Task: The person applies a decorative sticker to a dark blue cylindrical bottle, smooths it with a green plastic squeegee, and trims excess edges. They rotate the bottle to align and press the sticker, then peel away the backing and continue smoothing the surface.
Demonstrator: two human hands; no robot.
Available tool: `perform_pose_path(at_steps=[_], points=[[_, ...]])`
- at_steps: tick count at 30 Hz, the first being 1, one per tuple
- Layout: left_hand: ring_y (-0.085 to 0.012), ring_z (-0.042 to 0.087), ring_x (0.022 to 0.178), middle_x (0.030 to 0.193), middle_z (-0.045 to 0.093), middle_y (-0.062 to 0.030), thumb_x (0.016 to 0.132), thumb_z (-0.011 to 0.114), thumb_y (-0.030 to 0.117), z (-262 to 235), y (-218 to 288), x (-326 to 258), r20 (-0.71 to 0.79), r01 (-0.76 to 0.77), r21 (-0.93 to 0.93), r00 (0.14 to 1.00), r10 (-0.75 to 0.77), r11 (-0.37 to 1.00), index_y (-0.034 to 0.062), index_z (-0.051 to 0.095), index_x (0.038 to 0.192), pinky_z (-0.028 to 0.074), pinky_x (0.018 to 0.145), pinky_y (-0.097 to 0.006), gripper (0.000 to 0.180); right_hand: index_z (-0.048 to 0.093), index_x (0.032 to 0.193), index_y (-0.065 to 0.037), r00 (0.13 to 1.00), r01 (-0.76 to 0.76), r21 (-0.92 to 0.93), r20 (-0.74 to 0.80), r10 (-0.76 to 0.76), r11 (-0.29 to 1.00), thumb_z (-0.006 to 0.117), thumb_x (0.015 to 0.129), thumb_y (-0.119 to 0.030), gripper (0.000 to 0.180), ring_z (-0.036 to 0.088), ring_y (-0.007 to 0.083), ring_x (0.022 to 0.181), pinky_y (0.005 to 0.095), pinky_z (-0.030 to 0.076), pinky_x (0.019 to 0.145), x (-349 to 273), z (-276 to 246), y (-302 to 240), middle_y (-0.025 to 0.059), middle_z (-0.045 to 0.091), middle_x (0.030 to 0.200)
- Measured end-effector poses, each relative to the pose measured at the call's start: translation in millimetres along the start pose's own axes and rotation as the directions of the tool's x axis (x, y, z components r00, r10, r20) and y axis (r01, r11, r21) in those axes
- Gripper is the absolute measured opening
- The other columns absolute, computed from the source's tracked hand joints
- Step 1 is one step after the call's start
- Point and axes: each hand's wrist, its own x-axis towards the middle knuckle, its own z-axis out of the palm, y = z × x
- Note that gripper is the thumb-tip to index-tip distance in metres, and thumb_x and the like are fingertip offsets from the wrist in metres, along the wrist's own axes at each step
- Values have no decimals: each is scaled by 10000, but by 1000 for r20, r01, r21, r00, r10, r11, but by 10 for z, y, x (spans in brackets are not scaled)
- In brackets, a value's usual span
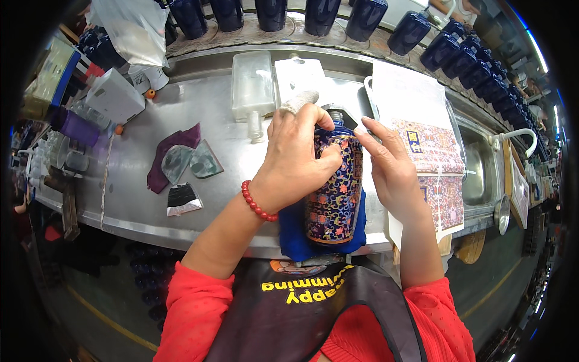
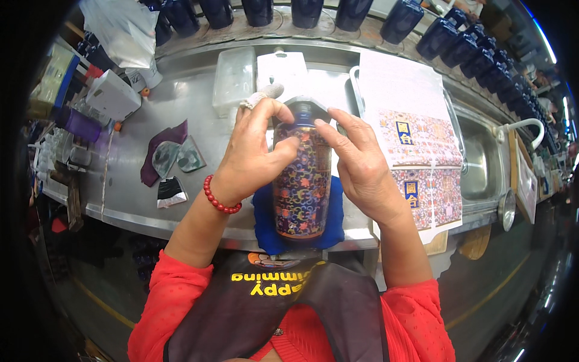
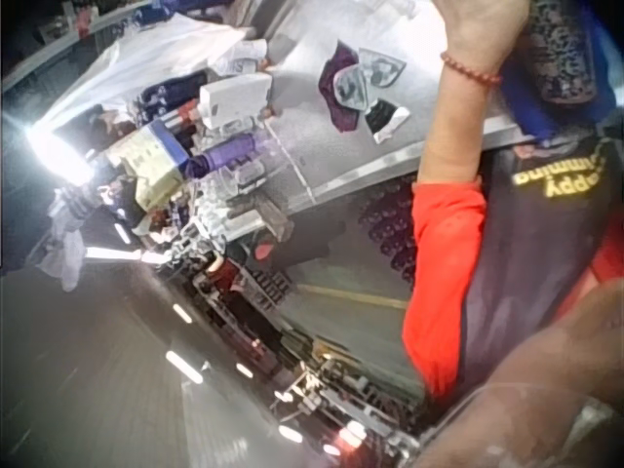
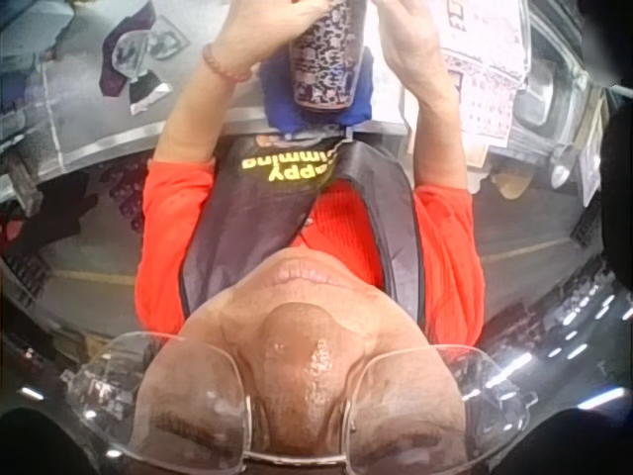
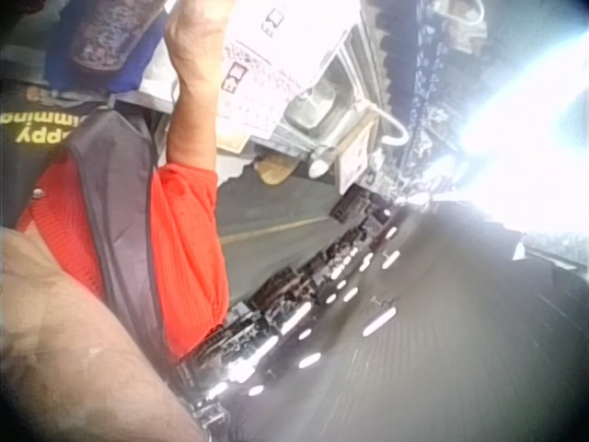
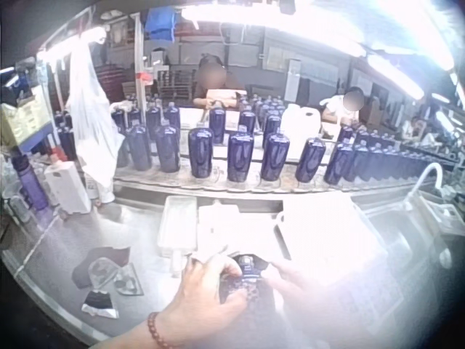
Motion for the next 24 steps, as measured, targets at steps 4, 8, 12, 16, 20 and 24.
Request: perform_pose_path(at_steps=[4,8,12,16,20,24], points=[[-358,523,1003,937,601,-149,789,700,173,3,-9,5,17,7,7,1000,-7,1000,75,608,932,402,927,-472,196,652,1337,-53,1000,2,5,-5,-2,1000,546,861,188,543,579,391,1284,425,479,1059,12,2,-10,214,572,1424],[-357,524,958,880,602,-150,794,696,179,-21,-19,13,24,41,-22,999,-40,999,82,605,866,412,885,-472,151,657,1330,-55,1000,10,-1,-9,-10,1000,552,860,185,538,578,390,1283,425,479,1056,22,-5,-13,214,573,1422],[-359,525,924,835,601,-152,794,696,177,-31,-42,42,-13,45,-28,999,-46,999,77,609,827,422,858,-470,136,661,1330,-59,999,36,-18,-9,-36,999,556,860,181,537,570,394,1284,434,468,1064,22,9,-20,213,571,1425],[-365,533,930,813,602,-160,796,696,171,-56,-51,37,12,88,-32,996,-88,996,68,610,811,425,864,-473,135,657,1348,-67,999,37,-52,4,-37,998,562,865,169,546,551,397,1299,451,446,1084,-7,12,-46,211,561,1437],[-385,532,1270,1364,602,-274,856,705,160,-125,-99,20,133,214,-7,968,-211,977,45,617,900,406,1085,-438,150,650,1362,-77,1000,7,-53,24,-5,999,624,867,96,525,537,404,1305,457,441,1091,-13,20,-86,222,546,1443],[-347,558,1010,1001,616,-192,865,691,168,-107,-144,-29,8,199,-104,980,-200,974,52,623,876,433,945,-440,135,653,1356,-96,999,11,-61,41,-8,998,741,824,-11,545,530,418,1288,463,460,1074,7,8,-147,232,531,1436]])
